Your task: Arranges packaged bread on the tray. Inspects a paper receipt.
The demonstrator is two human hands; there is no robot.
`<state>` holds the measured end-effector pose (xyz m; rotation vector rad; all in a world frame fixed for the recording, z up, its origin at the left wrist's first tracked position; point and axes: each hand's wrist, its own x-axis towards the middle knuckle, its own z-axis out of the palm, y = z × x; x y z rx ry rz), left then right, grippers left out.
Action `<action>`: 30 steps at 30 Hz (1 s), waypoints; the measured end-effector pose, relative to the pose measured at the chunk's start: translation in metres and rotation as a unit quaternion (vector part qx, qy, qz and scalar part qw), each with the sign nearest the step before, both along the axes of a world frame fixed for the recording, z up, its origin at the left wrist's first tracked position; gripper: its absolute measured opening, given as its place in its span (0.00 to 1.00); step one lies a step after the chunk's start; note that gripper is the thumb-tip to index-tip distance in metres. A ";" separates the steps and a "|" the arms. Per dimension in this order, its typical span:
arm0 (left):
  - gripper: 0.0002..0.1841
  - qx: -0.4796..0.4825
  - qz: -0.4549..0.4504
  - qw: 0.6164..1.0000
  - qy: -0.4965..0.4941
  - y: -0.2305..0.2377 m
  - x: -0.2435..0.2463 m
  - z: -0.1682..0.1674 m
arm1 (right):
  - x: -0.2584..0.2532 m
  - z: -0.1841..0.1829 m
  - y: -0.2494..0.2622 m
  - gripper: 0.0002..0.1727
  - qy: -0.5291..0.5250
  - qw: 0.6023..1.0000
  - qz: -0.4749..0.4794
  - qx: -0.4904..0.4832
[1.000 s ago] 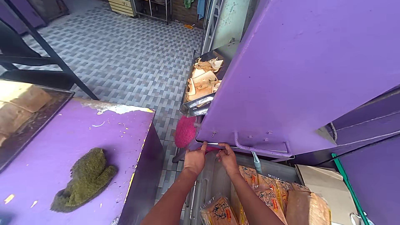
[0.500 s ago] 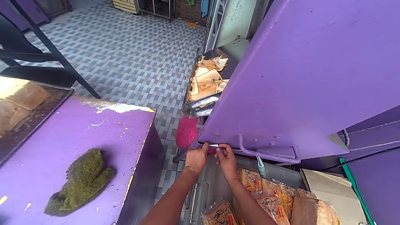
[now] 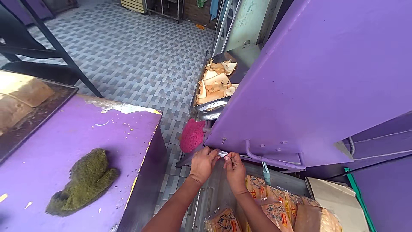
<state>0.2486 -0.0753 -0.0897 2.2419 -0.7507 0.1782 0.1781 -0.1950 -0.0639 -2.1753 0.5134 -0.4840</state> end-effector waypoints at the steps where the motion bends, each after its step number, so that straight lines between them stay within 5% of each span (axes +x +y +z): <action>1: 0.10 -0.021 -0.005 1.000 -0.005 0.005 -0.003 0.006 | -0.006 0.012 0.003 0.05 0.006 0.998 0.006 0.057; 5: 0.11 -0.103 -0.018 0.985 0.134 0.030 -0.031 0.046 | -0.036 0.068 0.011 0.04 0.027 0.963 0.037 0.266; 10: 0.08 -0.272 -0.018 0.859 0.433 0.054 -0.067 0.096 | -0.084 0.112 0.007 0.22 0.076 0.950 0.122 0.278; 14: 0.08 -0.324 -0.038 0.794 0.512 0.065 -0.099 0.134 | -0.105 0.142 0.017 0.19 0.108 0.926 0.172 0.318; 18: 0.10 -0.331 -0.021 0.803 0.495 0.073 -0.127 0.152 | -0.109 0.157 0.039 0.04 0.047 0.940 0.141 0.306; 22: 0.12 -0.332 -0.030 0.832 0.443 0.084 -0.150 0.167 | -0.116 0.171 0.045 0.03 0.056 0.933 0.149 0.324; 26: 0.39 -0.269 -0.073 0.874 0.398 0.094 -0.158 0.173 | -0.123 0.185 0.047 0.05 0.089 0.899 0.173 0.392; 30: 0.22 -0.196 -0.077 0.912 0.351 0.103 -0.164 0.185 | -0.127 0.190 0.051 0.06 0.104 0.872 0.223 0.422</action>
